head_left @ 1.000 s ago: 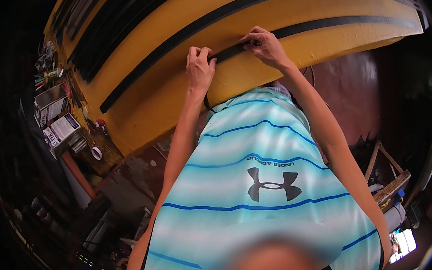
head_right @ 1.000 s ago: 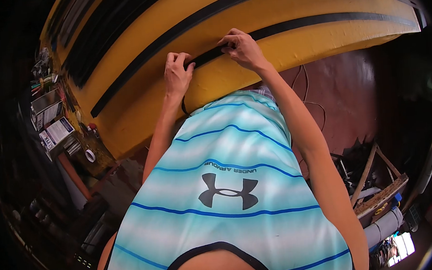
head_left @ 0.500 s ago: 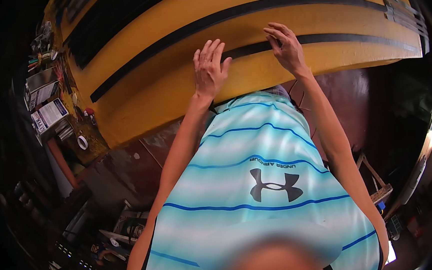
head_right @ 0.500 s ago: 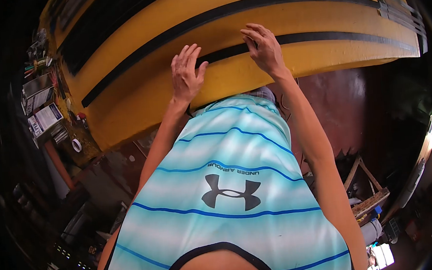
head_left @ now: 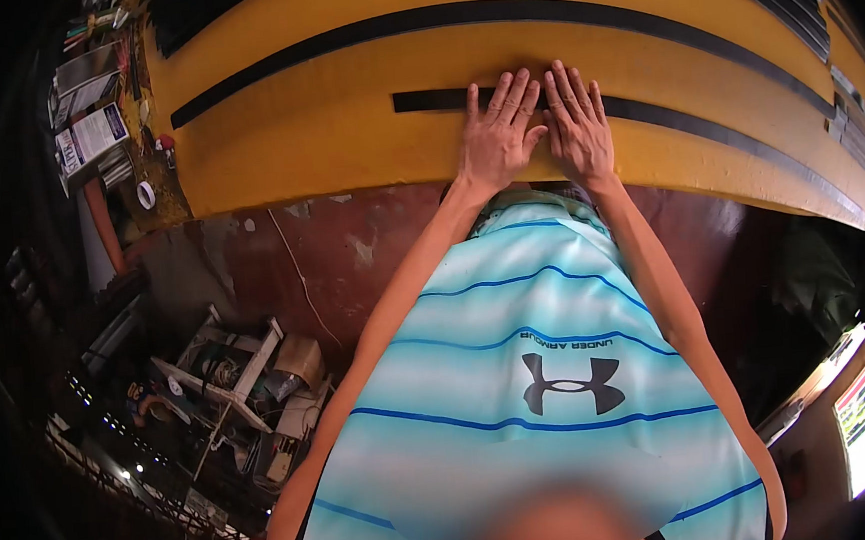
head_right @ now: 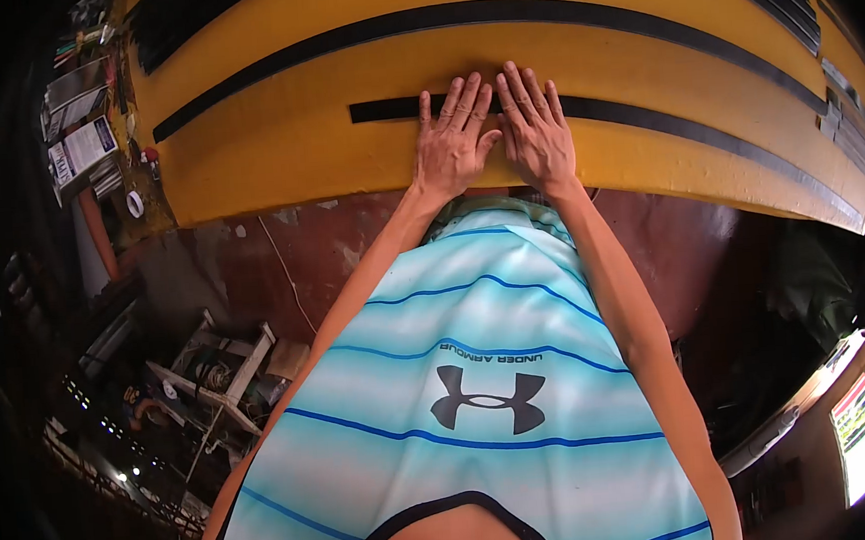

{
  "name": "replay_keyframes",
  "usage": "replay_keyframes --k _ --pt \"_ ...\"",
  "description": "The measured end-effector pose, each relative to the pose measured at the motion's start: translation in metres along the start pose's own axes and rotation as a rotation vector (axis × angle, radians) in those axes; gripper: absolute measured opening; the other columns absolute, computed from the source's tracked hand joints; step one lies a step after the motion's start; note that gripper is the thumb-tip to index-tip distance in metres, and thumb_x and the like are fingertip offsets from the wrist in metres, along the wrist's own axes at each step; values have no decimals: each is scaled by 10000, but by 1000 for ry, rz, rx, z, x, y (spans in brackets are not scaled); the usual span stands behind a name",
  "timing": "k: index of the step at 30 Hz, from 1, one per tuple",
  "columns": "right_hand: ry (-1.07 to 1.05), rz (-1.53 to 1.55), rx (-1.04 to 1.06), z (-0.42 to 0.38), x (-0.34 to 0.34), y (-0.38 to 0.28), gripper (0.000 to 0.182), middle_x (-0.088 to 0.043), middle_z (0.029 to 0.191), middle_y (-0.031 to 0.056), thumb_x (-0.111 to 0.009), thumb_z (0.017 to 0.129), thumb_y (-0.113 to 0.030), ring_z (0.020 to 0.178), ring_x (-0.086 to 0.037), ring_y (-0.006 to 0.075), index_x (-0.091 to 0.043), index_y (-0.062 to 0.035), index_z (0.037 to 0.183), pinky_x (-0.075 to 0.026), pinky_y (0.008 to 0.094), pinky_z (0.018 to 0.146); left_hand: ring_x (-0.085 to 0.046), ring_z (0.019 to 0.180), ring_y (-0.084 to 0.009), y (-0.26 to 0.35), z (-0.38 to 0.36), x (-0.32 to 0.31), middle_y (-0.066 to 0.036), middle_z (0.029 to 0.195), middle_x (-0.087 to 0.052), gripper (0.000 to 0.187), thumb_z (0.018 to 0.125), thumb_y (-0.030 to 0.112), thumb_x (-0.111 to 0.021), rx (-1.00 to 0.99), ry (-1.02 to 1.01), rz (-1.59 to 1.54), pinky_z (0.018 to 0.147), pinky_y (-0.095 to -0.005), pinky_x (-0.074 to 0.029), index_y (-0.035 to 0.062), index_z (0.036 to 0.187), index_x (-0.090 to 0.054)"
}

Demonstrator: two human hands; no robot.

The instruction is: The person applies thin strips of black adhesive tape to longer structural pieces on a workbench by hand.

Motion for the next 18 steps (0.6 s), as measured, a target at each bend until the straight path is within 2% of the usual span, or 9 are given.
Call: replay_keyframes --k 4,6,7,10,11,12,15,18 --pt "-8 18 -6 2 1 -1 569 -286 1637 45 -498 1005 -229 1508 -266 240 -367 -96 1542 -195 439 1231 -264 1510 -235 -13 -18 2 -19 1635 -296 601 1015 419 -493 183 39 -34 1214 -583 -59 184 1555 -372" --pt "-15 27 9 2 1 -1 572 -286 1636 46 -499 1003 -230 1506 -269 243 -365 -94 1542 -197 442 1230 -289 1499 -206 -22 -27 8 6 1616 -340 552 994 363 -545 273 73 93 1208 -604 -76 221 1518 -445" --pt "-8 21 17 3 2 -1 575 -287 1636 47 -500 1001 -231 1504 -273 246 -364 -92 1542 -199 444 1230 -310 1491 -208 -26 -30 11 43 1596 -375 521 1003 347 -538 310 124 63 1192 -645 -62 261 1510 -457" --pt "-30 22 28 3 3 0 582 -286 1636 49 -498 998 -226 1505 -271 254 -355 -88 1545 -196 446 1231 -305 1493 -201 -38 -40 17 63 1590 -382 510 1006 341 -534 381 116 191 1166 -698 -36 260 1505 -465" --pt "-28 32 36 3 2 0 589 -281 1638 54 -496 996 -222 1508 -264 259 -346 -85 1549 -191 445 1232 -300 1495 -226 -42 -42 17 75 1590 -380 487 1015 359 -511 392 126 131 1139 -739 -4 307 1497 -469" --pt "-19 32 40 2 3 1 589 -281 1638 54 -496 996 -222 1508 -264 259 -346 -85 1549 -191 445 1232 -300 1495 -226 -43 -44 18 75 1590 -380 487 1015 359 -511 388 133 137 1139 -739 -4 307 1497 -469" --pt "-12 53 55 2 2 1 596 -269 1642 62 -491 996 -212 1514 -245 266 -331 -83 1555 -179 442 1237 -281 1500 -289 -56 -52 27 70 1603 -357 447 1037 409 -452 461 162 198 1126 -748 33 388 1483 -467" --pt "13 75 63 1 1 1 599 -264 1643 67 -491 995 -205 1518 -233 268 -326 -81 1557 -175 441 1238 -264 1506 -305 -78 -67 38 59 1628 -306 455 1059 436 -391 551 146 289 1129 -740 30 368 1507 -439"
Point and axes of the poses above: each hand's wrist, its own z-axis towards the middle knuckle, its own x-axis out of the back of the hand, y = z × x, the point moved 5 cm from there along z, towards the middle knuckle
